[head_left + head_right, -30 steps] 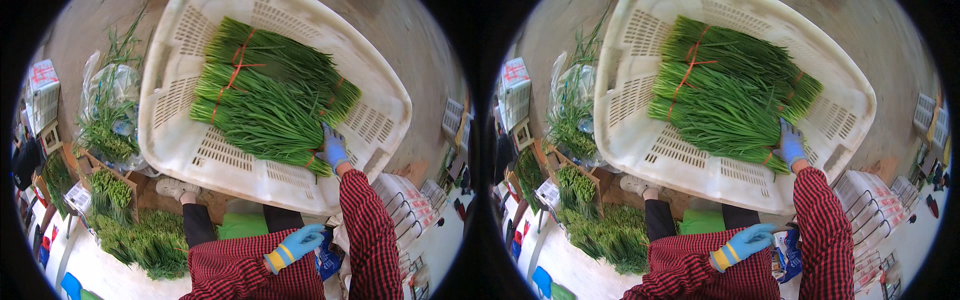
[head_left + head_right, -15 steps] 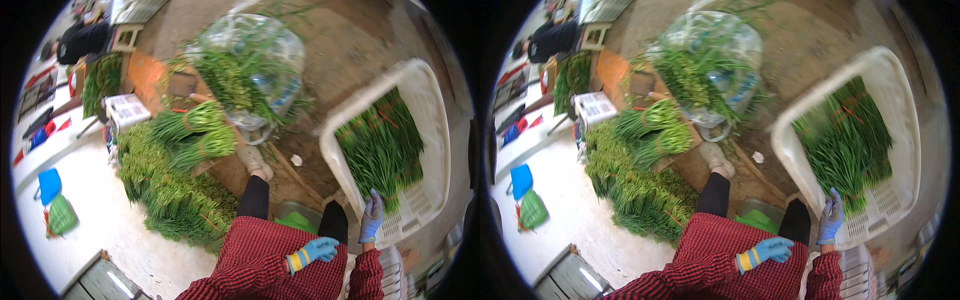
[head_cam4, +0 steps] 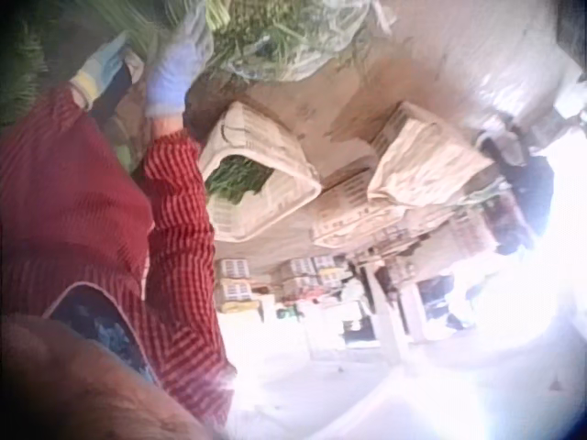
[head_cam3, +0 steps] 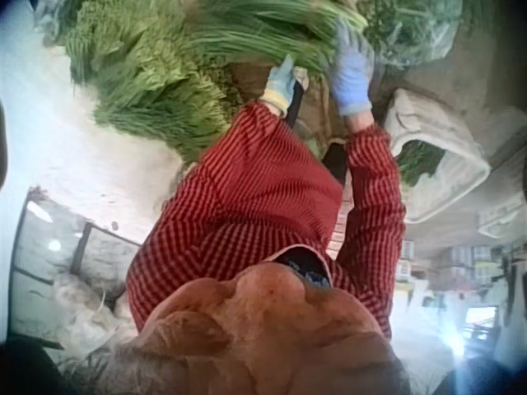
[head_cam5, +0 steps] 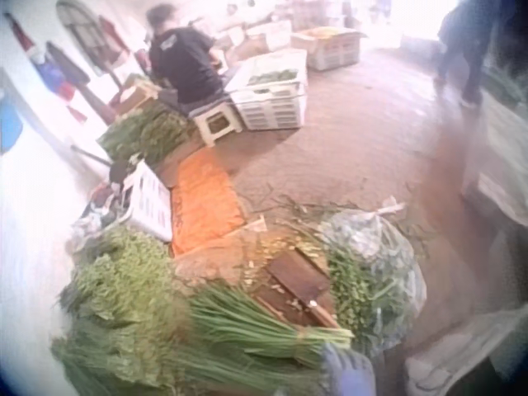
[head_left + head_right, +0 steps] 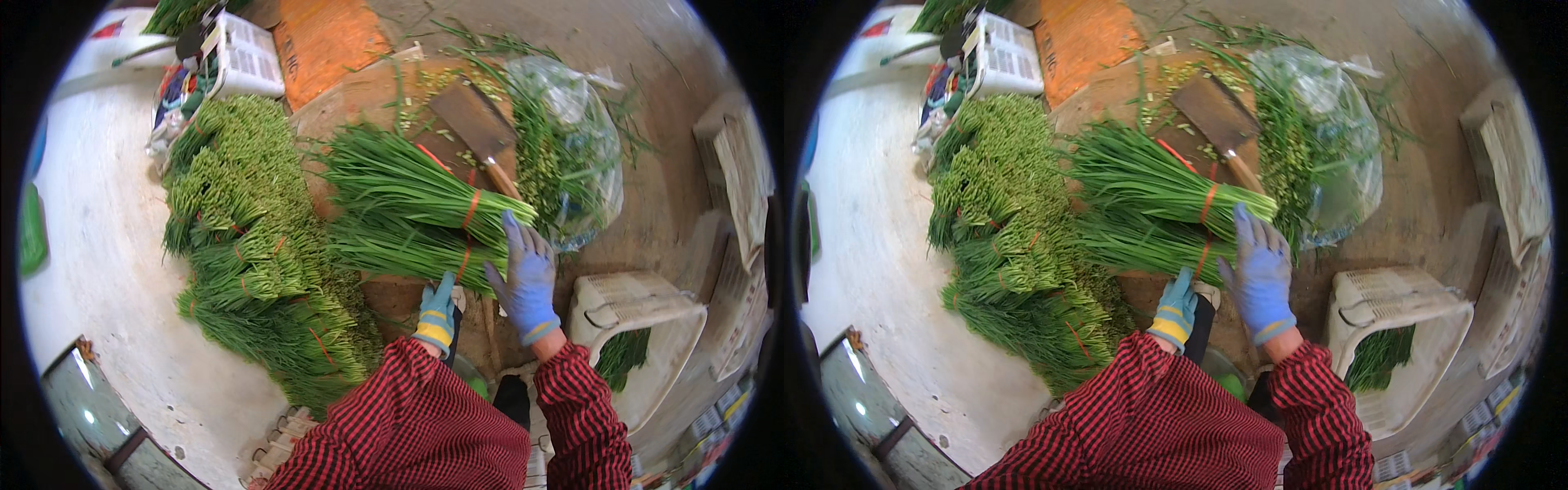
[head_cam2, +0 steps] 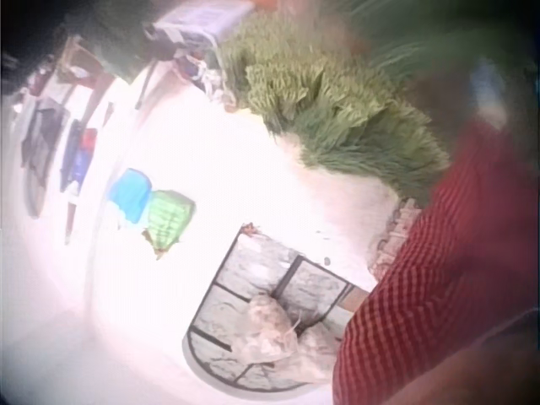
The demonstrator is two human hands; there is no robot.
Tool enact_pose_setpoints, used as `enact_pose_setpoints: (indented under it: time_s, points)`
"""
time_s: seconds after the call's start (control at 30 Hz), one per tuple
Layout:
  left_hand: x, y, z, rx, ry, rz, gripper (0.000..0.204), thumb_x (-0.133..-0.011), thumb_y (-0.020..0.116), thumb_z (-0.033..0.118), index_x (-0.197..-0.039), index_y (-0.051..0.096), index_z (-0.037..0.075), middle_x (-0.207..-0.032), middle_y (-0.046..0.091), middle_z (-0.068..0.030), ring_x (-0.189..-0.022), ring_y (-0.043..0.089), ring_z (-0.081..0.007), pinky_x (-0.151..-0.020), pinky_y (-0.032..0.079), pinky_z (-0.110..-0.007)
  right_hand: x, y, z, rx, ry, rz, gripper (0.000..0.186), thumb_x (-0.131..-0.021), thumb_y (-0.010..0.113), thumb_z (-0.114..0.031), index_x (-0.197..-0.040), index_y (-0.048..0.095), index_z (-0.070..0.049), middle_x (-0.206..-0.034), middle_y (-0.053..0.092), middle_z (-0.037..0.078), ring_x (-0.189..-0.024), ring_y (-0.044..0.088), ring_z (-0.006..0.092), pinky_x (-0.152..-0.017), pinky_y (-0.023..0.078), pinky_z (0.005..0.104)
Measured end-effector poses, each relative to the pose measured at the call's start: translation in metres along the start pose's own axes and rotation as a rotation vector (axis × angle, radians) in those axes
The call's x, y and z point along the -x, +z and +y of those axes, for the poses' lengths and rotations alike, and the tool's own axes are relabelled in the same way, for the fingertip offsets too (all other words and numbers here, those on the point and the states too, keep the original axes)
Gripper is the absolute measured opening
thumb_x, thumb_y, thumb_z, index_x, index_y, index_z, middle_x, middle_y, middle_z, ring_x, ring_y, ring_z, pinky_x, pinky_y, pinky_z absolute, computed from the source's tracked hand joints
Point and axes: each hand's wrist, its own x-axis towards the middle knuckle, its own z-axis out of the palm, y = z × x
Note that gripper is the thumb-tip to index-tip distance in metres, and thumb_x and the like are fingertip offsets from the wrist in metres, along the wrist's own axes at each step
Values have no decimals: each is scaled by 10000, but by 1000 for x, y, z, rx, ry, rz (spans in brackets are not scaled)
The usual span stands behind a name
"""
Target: The person trims the root ends of green onion bundles with a cleaver, ties them with rubber bands, and places them into a plastic crate. The person repeats this process for multiple bundles in a food processing room.
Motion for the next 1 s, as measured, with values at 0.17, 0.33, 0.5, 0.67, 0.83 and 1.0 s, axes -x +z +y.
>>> enact_pose_setpoints:
  time_s: [0.17,0.33,0.5,0.67,0.83,1.0]
  points:
    - [-15,28,27,-383,432,-136,652,-835,765,92,-1417,473,97,-1244,631,-51,-989,611,-173,-809,510,-313,-96,41,-36,192,22,-301,1019,-639,875,-324,-1480,372,-44,-1270,580,140,-1175,553,326,-1024,415,431]
    - [-7,58,37,220,-55,170,369,-913,674,158,-1269,620,78,-1215,640,4,-841,599,-131,-670,496,-313,-130,47,1,-597,274,-460,681,-761,814,-202,-1348,531,-5,-1246,642,168,-1140,620,261,-977,479,368]
    - [-3,52,47,285,-142,218,341,-843,791,279,-1116,671,113,-1092,645,31,-657,483,-101,-563,419,-291,-124,9,14,-572,257,-210,340,-872,710,-98,-1206,648,-81,-1116,698,87,-1022,654,199,-910,510,326]
    - [-9,51,43,345,-63,130,436,-753,867,234,-1097,633,102,-1021,634,9,-700,496,-112,-573,387,-283,-87,10,-7,94,-387,-248,196,-809,723,-179,-1003,695,-186,-796,628,52,-767,620,300,-686,498,432]
    - [-14,44,37,294,-27,59,549,-759,860,206,-1223,616,48,-1187,640,-27,-977,600,-168,-822,496,-295,-73,31,-2,418,-331,-292,129,-855,669,-240,-961,687,-170,-813,643,67,-780,638,274,-639,493,412]
    - [-10,41,44,88,-111,46,494,-790,828,395,-1181,660,144,-1161,643,31,-945,582,-124,-820,466,-336,-74,45,-9,747,-336,-357,149,-898,637,-285,-860,656,-141,-769,629,73,-746,641,245,-585,486,389]
